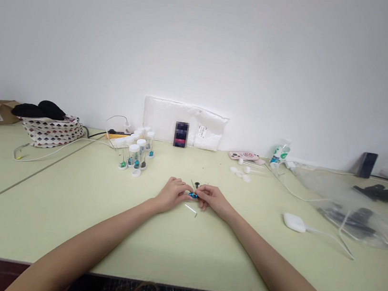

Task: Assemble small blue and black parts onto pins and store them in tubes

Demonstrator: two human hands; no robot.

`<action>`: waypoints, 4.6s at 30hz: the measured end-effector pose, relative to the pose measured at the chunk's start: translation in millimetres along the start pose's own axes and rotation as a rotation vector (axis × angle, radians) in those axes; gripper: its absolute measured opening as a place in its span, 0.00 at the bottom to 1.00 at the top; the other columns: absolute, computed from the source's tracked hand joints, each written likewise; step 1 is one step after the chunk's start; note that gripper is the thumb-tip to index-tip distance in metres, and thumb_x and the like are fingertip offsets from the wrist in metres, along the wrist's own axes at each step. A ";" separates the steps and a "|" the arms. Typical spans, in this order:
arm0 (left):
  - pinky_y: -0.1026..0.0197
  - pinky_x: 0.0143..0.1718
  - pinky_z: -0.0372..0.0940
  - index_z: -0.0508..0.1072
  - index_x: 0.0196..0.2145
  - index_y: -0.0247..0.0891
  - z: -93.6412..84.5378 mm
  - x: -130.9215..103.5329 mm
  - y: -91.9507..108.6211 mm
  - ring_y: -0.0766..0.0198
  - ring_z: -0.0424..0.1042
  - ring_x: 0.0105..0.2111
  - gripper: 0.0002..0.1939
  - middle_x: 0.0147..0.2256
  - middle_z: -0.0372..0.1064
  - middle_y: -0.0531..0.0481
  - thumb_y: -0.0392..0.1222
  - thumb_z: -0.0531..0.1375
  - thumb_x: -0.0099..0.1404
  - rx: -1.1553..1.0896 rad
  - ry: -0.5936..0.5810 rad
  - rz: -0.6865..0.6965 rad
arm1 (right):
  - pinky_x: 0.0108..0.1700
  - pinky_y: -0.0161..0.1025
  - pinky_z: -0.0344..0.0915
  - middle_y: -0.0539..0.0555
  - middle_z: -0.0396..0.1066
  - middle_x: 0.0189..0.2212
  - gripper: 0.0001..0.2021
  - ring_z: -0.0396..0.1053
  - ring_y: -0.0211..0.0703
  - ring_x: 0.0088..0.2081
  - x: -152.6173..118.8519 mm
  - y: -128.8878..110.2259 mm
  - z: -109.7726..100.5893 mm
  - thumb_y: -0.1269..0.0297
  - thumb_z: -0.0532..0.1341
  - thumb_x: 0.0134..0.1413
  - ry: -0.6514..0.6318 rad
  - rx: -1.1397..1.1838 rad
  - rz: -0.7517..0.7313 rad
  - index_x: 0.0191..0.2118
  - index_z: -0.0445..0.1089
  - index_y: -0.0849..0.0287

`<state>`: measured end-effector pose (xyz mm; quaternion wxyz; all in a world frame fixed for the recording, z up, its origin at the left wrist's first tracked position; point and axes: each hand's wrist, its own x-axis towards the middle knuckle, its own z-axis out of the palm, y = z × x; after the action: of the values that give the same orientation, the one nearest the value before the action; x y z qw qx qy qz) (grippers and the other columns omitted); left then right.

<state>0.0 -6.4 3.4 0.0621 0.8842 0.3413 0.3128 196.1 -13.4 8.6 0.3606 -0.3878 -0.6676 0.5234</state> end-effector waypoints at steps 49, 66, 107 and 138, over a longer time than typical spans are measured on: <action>0.59 0.38 0.50 0.69 0.38 0.43 0.9 -0.1 -0.5 0.64 0.62 0.31 0.16 0.27 0.67 0.52 0.53 0.49 0.61 0.012 -0.001 -0.007 | 0.19 0.29 0.59 0.47 0.64 0.16 0.18 0.61 0.31 0.17 0.5 0.7 0.6 0.50 0.59 0.45 0.012 -0.014 -0.005 0.32 0.67 0.63; 0.59 0.38 0.50 0.69 0.38 0.43 0.8 -0.1 -0.7 0.64 0.62 0.31 0.16 0.26 0.66 0.52 0.53 0.49 0.61 0.017 0.011 -0.016 | 0.20 0.29 0.59 0.48 0.64 0.16 0.18 0.61 0.32 0.17 -1.4 -2.6 1.8 0.50 0.56 0.47 0.019 -0.041 -0.006 0.33 0.67 0.63; 0.59 0.38 0.50 0.69 0.38 0.43 1.2 -0.2 -0.4 0.64 0.62 0.31 0.15 0.27 0.67 0.52 0.53 0.50 0.60 0.016 0.005 -0.014 | 0.20 0.30 0.59 0.47 0.63 0.16 0.18 0.61 0.32 0.18 -1.0 -1.4 1.0 0.50 0.58 0.45 0.011 -0.029 -0.014 0.33 0.67 0.62; 0.59 0.38 0.49 0.69 0.37 0.43 1.0 -0.1 -0.2 0.64 0.62 0.31 0.16 0.27 0.67 0.52 0.53 0.49 0.60 0.008 0.008 -0.002 | 0.20 0.30 0.60 0.48 0.65 0.18 0.17 0.62 0.32 0.18 0.1 -0.4 0.2 0.51 0.58 0.46 -0.011 -0.015 -0.009 0.33 0.67 0.62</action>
<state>0.4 -6.2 2.5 0.0576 0.8828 0.3439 0.3149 195.7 -13.5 9.0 0.3564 -0.3846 -0.6750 0.5190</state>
